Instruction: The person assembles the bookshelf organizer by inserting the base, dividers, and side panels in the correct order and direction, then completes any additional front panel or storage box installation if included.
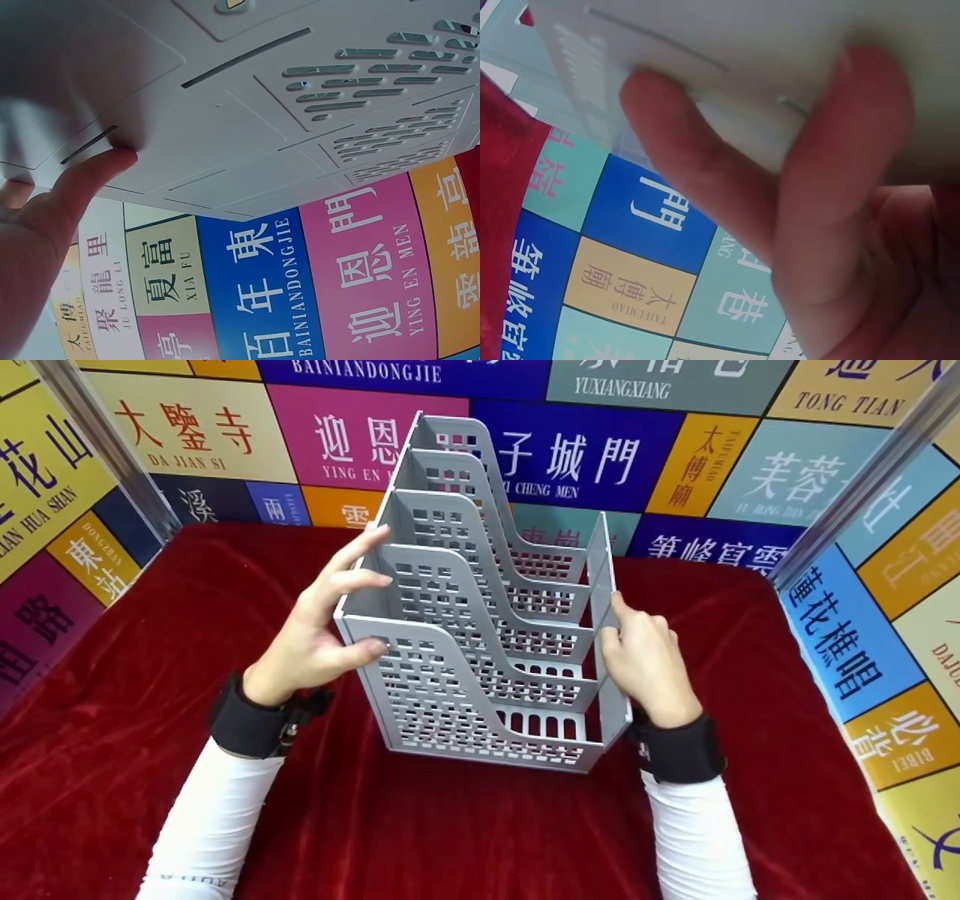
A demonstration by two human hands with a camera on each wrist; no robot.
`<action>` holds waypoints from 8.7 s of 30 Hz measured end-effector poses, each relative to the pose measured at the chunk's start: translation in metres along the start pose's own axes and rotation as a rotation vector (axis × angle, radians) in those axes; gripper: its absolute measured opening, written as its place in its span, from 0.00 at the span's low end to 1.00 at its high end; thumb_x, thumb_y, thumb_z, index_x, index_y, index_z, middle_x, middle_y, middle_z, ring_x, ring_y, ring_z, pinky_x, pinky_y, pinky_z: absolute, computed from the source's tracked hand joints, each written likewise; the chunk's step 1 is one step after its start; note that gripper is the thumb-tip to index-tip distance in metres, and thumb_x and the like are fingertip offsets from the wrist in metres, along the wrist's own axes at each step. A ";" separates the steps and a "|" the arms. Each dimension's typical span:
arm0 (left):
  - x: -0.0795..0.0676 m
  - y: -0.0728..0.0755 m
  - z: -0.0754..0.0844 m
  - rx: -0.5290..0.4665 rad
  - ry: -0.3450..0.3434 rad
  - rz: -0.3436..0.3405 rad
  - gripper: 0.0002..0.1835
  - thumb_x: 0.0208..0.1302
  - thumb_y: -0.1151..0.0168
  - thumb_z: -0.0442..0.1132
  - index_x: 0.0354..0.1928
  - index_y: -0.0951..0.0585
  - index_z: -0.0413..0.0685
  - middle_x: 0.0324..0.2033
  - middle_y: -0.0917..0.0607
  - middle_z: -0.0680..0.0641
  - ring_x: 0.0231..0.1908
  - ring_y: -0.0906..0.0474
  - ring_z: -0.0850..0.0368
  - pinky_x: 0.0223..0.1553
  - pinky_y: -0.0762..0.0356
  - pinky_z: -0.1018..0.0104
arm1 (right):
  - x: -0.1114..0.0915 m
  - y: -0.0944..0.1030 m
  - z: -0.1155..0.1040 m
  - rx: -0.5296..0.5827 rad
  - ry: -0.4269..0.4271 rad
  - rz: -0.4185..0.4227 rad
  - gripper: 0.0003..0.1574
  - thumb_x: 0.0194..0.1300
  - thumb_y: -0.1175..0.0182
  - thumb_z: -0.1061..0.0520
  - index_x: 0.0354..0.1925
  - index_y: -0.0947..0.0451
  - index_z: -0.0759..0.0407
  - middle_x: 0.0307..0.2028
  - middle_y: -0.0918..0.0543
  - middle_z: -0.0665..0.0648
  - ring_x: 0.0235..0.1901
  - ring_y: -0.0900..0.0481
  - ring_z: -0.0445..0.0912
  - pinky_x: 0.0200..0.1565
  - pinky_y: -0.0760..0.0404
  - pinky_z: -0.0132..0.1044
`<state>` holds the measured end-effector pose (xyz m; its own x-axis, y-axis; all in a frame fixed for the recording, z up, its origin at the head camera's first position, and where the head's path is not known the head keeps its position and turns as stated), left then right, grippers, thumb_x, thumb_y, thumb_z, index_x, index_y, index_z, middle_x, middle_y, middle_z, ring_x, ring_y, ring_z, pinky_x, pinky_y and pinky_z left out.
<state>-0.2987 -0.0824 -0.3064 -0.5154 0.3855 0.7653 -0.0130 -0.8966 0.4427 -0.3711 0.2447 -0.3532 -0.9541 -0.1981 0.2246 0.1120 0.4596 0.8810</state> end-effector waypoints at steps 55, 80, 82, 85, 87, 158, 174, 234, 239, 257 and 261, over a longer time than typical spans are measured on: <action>0.000 -0.001 0.000 -0.013 -0.007 0.019 0.27 0.58 0.28 0.41 0.58 0.27 0.51 0.74 0.39 0.32 0.79 0.53 0.39 0.78 0.48 0.50 | 0.044 -0.093 0.052 0.136 -0.078 -0.320 0.49 0.78 0.78 0.32 0.79 0.73 0.61 0.76 0.48 0.73 0.74 0.48 0.70 0.75 0.51 0.63; 0.000 -0.009 0.000 0.000 0.045 -0.020 0.37 0.59 0.27 0.45 0.68 0.34 0.48 0.78 0.53 0.32 0.78 0.47 0.45 0.76 0.42 0.56 | -0.004 -0.091 0.030 0.162 0.003 -0.289 0.48 0.80 0.67 0.37 0.79 0.65 0.68 0.76 0.55 0.77 0.76 0.55 0.70 0.75 0.54 0.65; -0.003 -0.011 -0.002 0.020 0.114 -0.081 0.49 0.58 0.26 0.50 0.75 0.43 0.48 0.80 0.58 0.35 0.76 0.40 0.50 0.74 0.37 0.60 | -0.004 -0.092 0.032 0.173 -0.012 -0.285 0.47 0.80 0.66 0.37 0.79 0.62 0.68 0.76 0.52 0.77 0.76 0.54 0.70 0.75 0.53 0.65; -0.009 -0.015 -0.010 0.026 0.257 -0.215 0.69 0.52 0.22 0.54 0.80 0.65 0.49 0.79 0.46 0.43 0.65 0.25 0.59 0.69 0.30 0.65 | -0.003 -0.094 0.035 0.208 -0.056 -0.293 0.46 0.80 0.63 0.38 0.79 0.60 0.66 0.76 0.49 0.76 0.76 0.50 0.69 0.75 0.50 0.65; -0.015 -0.020 -0.018 0.039 0.370 -0.335 0.77 0.48 0.20 0.54 0.77 0.76 0.46 0.72 0.29 0.46 0.57 0.19 0.60 0.66 0.26 0.66 | -0.003 -0.094 0.037 0.266 -0.090 -0.314 0.46 0.79 0.61 0.38 0.79 0.64 0.61 0.75 0.47 0.76 0.74 0.47 0.70 0.74 0.48 0.65; -0.043 -0.026 -0.034 0.926 0.948 -0.505 0.49 0.60 0.64 0.82 0.21 0.18 0.42 0.24 0.15 0.40 0.27 0.15 0.44 0.28 0.16 0.54 | 0.008 -0.101 0.059 0.911 -0.430 -0.373 0.57 0.76 0.54 0.36 0.77 0.76 0.63 0.76 0.56 0.76 0.73 0.45 0.68 0.70 0.32 0.56; -0.120 -0.088 -0.032 0.461 0.843 -0.344 0.57 0.66 0.48 0.71 0.70 0.42 0.20 0.59 0.24 0.23 0.52 0.17 0.32 0.53 0.17 0.47 | 0.096 -0.103 0.108 0.890 -0.375 -0.161 0.44 0.78 0.55 0.43 0.78 0.59 0.62 0.63 0.32 0.58 0.47 0.22 0.34 0.58 0.25 0.33; -0.052 -0.035 -0.222 -0.446 1.081 0.136 0.51 0.61 0.51 0.22 0.80 0.58 0.63 0.81 0.59 0.49 0.65 0.33 0.56 0.61 0.27 0.65 | 0.028 -0.071 0.072 0.253 -0.411 -0.145 0.46 0.66 0.47 0.41 0.63 0.46 0.77 0.48 0.21 0.75 0.28 0.11 0.47 0.43 0.19 0.40; -0.052 -0.032 -0.212 -0.331 1.087 0.036 0.46 0.70 0.47 0.32 0.81 0.62 0.54 0.81 0.59 0.45 0.76 0.45 0.52 0.76 0.43 0.60 | 0.027 -0.072 0.071 0.223 -0.397 -0.149 0.50 0.67 0.48 0.36 0.64 0.46 0.77 0.54 0.24 0.83 0.30 0.10 0.52 0.54 0.21 0.53; -0.073 -0.045 -0.156 0.088 1.175 -0.159 0.19 0.77 0.58 0.43 0.24 0.30 0.49 0.29 0.23 0.45 0.24 0.16 0.50 0.29 0.14 0.61 | 0.023 -0.076 0.087 0.525 -0.273 -0.285 0.30 0.81 0.62 0.43 0.38 0.31 0.68 0.39 0.21 0.65 0.37 0.12 0.53 0.41 0.11 0.45; -0.072 -0.039 -0.163 0.160 1.165 -0.030 0.23 0.79 0.57 0.45 0.19 0.33 0.53 0.18 0.30 0.51 0.18 0.30 0.59 0.22 0.28 0.68 | 0.021 -0.080 0.080 0.542 -0.254 -0.271 0.28 0.81 0.64 0.49 0.43 0.29 0.72 0.40 0.21 0.65 0.37 0.12 0.54 0.41 0.11 0.44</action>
<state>-0.4005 -0.1113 -0.4548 -0.9900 -0.1009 -0.0990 0.0267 -0.8212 0.5700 -0.4220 0.2728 -0.4520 -0.9722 -0.1879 -0.1398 -0.2339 0.8063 0.5433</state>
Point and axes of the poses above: each hand's wrist, its own x-axis towards the middle knuckle, its own y-axis out of the back of the hand, z = x × y, the point moved 7 cm from there along x, towards the middle knuckle
